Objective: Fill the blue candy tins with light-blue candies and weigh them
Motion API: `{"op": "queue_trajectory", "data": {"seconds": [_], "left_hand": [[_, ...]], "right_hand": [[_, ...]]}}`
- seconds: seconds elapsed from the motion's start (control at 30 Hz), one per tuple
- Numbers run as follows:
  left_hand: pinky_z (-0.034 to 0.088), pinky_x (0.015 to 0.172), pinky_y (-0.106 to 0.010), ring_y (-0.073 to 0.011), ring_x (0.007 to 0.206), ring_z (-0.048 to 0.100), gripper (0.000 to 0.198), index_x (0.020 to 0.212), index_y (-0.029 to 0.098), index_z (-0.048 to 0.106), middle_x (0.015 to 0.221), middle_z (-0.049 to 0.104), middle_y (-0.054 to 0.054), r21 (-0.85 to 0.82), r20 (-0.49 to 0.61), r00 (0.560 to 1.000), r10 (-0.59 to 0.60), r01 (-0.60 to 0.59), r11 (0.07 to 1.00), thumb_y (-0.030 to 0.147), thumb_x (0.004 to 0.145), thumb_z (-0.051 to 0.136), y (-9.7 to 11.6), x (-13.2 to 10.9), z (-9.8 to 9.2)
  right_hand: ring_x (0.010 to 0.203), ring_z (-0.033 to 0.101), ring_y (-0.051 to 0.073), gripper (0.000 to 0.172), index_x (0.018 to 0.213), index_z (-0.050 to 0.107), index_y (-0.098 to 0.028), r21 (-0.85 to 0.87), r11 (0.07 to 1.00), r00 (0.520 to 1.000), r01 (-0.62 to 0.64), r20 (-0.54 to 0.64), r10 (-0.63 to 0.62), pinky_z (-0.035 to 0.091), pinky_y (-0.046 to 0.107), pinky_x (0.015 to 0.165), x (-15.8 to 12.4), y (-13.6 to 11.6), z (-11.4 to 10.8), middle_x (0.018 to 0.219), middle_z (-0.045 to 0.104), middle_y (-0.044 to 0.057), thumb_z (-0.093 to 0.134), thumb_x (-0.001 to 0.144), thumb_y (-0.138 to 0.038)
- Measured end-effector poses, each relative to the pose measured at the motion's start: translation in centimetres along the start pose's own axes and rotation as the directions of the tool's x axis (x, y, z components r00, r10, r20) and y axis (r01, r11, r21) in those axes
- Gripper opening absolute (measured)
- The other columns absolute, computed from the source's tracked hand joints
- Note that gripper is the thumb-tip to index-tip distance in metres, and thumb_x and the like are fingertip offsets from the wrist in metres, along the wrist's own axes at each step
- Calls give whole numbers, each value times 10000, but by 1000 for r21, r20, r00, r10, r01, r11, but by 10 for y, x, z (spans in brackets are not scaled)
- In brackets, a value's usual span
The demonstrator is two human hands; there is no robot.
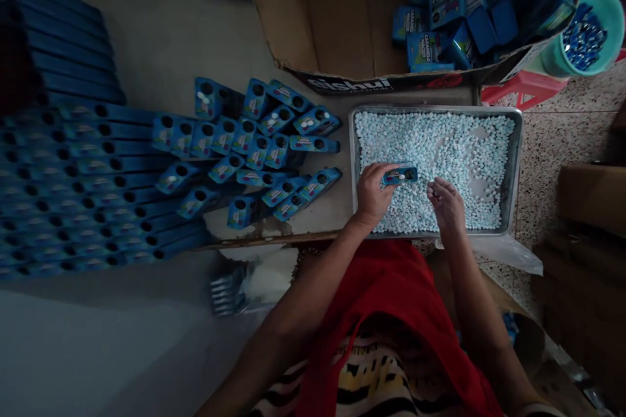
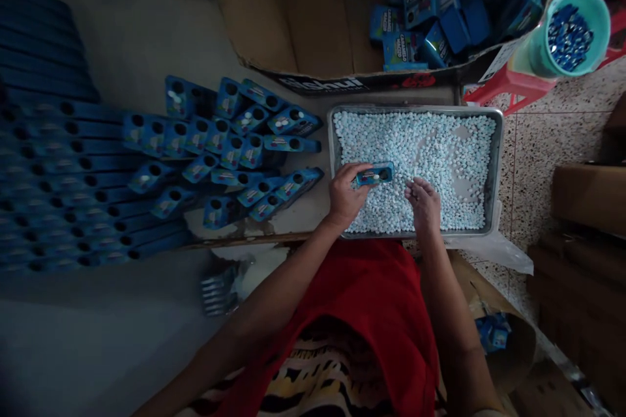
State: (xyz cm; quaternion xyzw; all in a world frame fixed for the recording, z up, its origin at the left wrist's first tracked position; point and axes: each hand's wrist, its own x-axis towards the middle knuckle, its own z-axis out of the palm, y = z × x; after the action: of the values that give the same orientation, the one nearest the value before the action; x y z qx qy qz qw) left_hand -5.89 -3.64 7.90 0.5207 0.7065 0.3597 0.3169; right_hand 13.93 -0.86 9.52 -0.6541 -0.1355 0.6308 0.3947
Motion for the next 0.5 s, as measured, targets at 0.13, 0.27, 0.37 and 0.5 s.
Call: {"op": "queue_trajectory", "data": {"seconds": [0.13, 0.27, 0.37, 0.5], "left_hand": [[578, 1042, -401, -260, 1133, 735, 332, 1150, 230, 788, 1140, 792, -63, 6, -9, 1000, 2, -2, 1000, 104, 849, 850, -1, -6, -7], [567, 1028, -396, -264, 1106, 727, 334, 1144, 231, 799, 1116, 791, -57, 56, -2, 999, 33, -33, 998, 117, 838, 870, -2, -9, -16], [560, 1019, -394, -265, 1098, 718, 331, 1166, 235, 796, 1118, 788, -59, 66, 21, 999, 49, -51, 997, 155, 854, 871, 1, -10, -19], [551, 1000, -406, -272, 1085, 705, 325, 1153, 228, 785, 1108, 780, -69, 70, 31, 999, 27, -29, 997, 112, 853, 830, 5, -17, -27]], "right_hand": [[670, 649, 133, 276, 960, 758, -216, -378, 893, 962, 244, 208, -175, 522, 259, 623, -21, -24, 17, 842, 760, 6, 817, 810, -439], [798, 693, 229, 190, 970, 814, -243, -636, 560, 841, 531, 474, -259, 573, 385, 791, -33, -43, 41, 922, 798, 52, 704, 871, -362], [904, 707, 294, 155, 919, 845, -302, -634, 481, 789, 605, 559, -255, 581, 466, 922, -36, -44, 58, 1009, 815, 85, 705, 857, -331], [860, 707, 266, 126, 898, 837, -314, -574, 680, 872, 455, 442, -211, 609, 452, 895, -23, -34, 57, 890, 799, 38, 781, 798, -366]]}}
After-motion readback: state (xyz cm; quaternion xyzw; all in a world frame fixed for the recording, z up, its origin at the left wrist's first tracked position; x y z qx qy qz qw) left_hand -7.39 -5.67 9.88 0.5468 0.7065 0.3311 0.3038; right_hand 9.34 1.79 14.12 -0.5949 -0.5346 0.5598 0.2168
